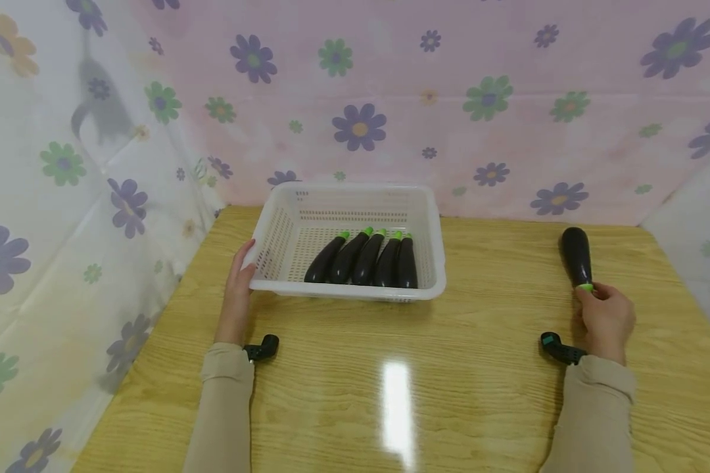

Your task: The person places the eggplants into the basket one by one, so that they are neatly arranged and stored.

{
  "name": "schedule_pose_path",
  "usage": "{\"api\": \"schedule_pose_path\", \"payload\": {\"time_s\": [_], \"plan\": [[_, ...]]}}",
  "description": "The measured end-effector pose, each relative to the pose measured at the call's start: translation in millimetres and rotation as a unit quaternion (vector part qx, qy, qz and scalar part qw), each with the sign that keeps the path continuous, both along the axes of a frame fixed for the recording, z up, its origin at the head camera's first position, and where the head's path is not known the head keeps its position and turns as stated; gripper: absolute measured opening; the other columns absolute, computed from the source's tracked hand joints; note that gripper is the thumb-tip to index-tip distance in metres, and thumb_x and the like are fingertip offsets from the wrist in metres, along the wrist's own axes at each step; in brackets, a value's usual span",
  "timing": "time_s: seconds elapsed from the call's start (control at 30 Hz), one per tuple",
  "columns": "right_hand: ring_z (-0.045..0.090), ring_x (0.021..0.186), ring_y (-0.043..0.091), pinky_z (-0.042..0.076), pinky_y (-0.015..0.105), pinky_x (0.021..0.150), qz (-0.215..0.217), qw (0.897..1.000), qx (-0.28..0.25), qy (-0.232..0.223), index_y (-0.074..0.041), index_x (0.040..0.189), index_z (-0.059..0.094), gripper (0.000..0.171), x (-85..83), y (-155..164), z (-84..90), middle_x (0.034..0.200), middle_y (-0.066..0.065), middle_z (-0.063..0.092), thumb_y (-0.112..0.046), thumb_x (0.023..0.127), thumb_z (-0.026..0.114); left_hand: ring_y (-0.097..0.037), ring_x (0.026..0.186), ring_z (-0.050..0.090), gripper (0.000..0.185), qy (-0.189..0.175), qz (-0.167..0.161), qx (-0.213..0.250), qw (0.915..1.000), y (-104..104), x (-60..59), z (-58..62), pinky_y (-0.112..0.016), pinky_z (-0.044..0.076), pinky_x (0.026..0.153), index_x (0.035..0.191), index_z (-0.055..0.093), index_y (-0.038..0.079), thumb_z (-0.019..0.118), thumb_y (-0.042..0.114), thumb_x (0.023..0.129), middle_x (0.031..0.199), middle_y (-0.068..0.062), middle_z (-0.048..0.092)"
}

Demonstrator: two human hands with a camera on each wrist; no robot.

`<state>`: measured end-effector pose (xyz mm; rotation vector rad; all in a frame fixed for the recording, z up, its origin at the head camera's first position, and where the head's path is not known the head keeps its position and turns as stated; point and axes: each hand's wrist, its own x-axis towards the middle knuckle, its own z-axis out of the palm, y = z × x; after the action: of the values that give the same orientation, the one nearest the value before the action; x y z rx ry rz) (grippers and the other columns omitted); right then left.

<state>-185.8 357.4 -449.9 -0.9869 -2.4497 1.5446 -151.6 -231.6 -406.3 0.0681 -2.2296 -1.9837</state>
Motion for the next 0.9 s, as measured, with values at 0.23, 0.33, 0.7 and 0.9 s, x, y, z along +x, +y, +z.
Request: {"api": "schedule_pose_path", "payload": {"time_s": [0.23, 0.33, 0.7, 0.9], "plan": [[0.054, 0.047, 0.006, 0.043, 0.022, 0.042, -0.016, 0.999, -0.051, -0.001, -0.010, 0.134, 0.041, 0.062, -0.4, 2.4, 3.2, 0.081, -0.011, 0.046, -0.039, 0.082, 0.058, -0.018, 0.124, 0.029, 0.044, 0.001, 0.006, -0.002, 1.0000, 0.8, -0.9, -1.2, -0.044, 0.022, 0.099, 0.139, 0.028, 0.031, 0.028, 0.021, 0.096, 0.141, 0.005, 0.026], [0.055, 0.045, 0.009, 0.043, 0.023, 0.040, -0.041, 0.993, -0.107, 0.031, -0.014, 0.129, 0.042, 0.053, 0.4, 1.8, 4.4, 0.086, -0.007, 0.045, -0.035, 0.083, 0.059, -0.018, 0.124, 0.030, 0.044, -0.001, 0.009, -0.002, 1.0000, 1.1, -1.1, -1.7, -0.044, 0.022, 0.098, 0.139, 0.029, 0.032, 0.029, 0.021, 0.096, 0.141, 0.006, 0.027], [0.059, 0.057, 0.011, 0.044, 0.021, 0.043, -0.121, 0.942, -0.245, 0.197, -0.017, 0.116, 0.044, 0.040, 7.9, -2.6, 12.6, 0.098, 0.000, 0.051, -0.022, 0.081, 0.065, -0.018, 0.124, 0.030, 0.045, -0.006, 0.004, 0.007, 0.9999, 1.9, 1.4, -0.8, -0.044, 0.022, 0.098, 0.140, 0.027, 0.031, 0.028, 0.022, 0.096, 0.141, 0.005, 0.027], [0.055, 0.082, 0.011, 0.046, 0.019, 0.051, -0.152, 0.914, -0.265, 0.268, -0.013, 0.114, 0.049, 0.041, 10.3, -5.3, 16.4, 0.105, 0.001, 0.049, -0.019, 0.078, 0.068, -0.020, 0.124, 0.030, 0.045, 0.003, 0.004, 0.015, 0.9999, 1.9, -1.5, 0.4, -0.045, 0.023, 0.098, 0.140, 0.028, 0.029, 0.028, 0.020, 0.095, 0.141, 0.003, 0.027]]}}
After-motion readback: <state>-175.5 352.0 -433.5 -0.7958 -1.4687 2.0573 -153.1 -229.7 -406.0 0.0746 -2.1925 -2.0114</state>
